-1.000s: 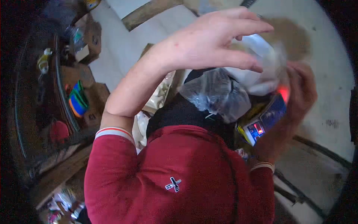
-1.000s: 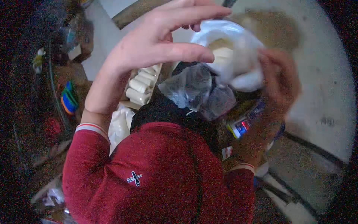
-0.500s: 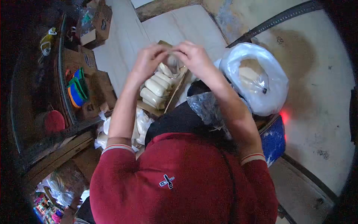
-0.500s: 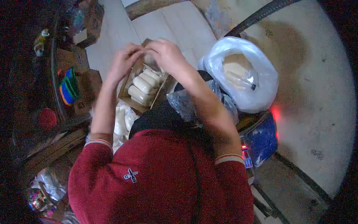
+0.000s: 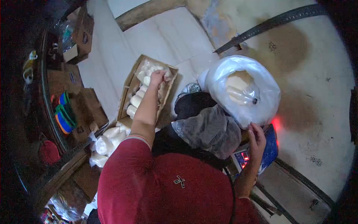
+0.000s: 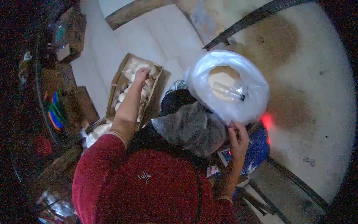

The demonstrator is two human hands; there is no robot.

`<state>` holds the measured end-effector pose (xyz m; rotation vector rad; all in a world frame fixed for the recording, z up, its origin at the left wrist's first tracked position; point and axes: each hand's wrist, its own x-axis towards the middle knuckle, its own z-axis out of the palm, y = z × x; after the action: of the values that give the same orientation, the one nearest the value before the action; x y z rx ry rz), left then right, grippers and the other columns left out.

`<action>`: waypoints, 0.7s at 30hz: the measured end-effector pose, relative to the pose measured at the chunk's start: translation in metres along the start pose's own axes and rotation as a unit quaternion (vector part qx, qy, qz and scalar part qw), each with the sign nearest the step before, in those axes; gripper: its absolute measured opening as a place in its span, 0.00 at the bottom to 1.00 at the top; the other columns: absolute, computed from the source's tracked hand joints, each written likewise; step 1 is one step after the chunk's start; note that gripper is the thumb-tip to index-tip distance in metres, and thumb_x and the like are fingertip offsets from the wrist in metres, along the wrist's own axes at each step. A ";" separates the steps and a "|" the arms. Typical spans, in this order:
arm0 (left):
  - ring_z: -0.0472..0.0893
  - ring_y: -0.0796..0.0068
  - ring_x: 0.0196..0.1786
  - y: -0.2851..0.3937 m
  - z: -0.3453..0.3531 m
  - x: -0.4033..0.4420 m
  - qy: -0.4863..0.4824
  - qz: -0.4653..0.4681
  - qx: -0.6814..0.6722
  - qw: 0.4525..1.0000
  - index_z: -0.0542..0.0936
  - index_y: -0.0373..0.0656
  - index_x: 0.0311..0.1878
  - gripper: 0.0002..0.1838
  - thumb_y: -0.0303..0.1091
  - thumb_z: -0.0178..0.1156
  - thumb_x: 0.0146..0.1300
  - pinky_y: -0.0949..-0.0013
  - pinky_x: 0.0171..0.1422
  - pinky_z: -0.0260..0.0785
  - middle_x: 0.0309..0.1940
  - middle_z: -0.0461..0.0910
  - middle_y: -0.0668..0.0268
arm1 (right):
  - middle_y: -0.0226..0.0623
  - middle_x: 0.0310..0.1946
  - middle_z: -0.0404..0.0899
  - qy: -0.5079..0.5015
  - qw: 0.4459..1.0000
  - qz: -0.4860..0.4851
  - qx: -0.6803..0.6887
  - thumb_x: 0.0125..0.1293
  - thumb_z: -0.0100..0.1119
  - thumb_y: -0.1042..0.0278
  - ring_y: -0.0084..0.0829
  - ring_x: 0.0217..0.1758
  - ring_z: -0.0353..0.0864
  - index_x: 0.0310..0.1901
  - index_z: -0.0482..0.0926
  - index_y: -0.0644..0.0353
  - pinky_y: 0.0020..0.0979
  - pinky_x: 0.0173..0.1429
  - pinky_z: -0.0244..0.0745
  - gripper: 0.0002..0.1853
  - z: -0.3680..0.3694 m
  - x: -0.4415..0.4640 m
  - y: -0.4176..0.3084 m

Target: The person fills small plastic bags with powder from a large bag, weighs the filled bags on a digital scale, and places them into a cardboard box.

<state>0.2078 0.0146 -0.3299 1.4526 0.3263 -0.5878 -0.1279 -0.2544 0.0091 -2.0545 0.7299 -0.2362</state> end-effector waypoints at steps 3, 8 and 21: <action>0.81 0.65 0.31 -0.059 -0.018 0.062 0.117 0.032 0.281 0.952 0.81 0.42 0.42 0.15 0.36 0.61 0.50 0.63 0.38 0.73 0.30 0.82 0.57 | 0.38 0.42 0.77 0.006 1.000 0.018 -0.010 0.61 0.56 0.76 0.27 0.48 0.75 0.48 0.75 0.68 0.27 0.55 0.67 0.13 -0.006 -0.001 0.020; 0.82 0.63 0.37 -0.042 -0.013 0.065 0.150 0.005 0.357 0.922 0.82 0.45 0.43 0.17 0.37 0.60 0.48 0.62 0.44 0.72 0.34 0.82 0.56 | 0.37 0.43 0.77 -0.010 0.996 -0.005 -0.090 0.61 0.57 0.76 0.27 0.48 0.75 0.51 0.75 0.66 0.27 0.55 0.68 0.15 -0.014 0.002 0.030; 0.68 0.47 0.58 -0.008 -0.089 -0.112 0.057 0.251 0.445 0.858 0.76 0.39 0.51 0.23 0.35 0.60 0.49 0.58 0.63 0.60 0.54 0.70 0.44 | 0.43 0.51 0.76 0.102 0.990 0.031 -0.095 0.62 0.56 0.68 0.31 0.54 0.73 0.58 0.70 0.64 0.31 0.59 0.66 0.22 -0.064 -0.042 0.031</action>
<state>0.1240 0.1223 -0.2851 2.3665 -0.2964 -0.2044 -0.2021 -0.2878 0.0241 -2.2048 0.9734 -0.3577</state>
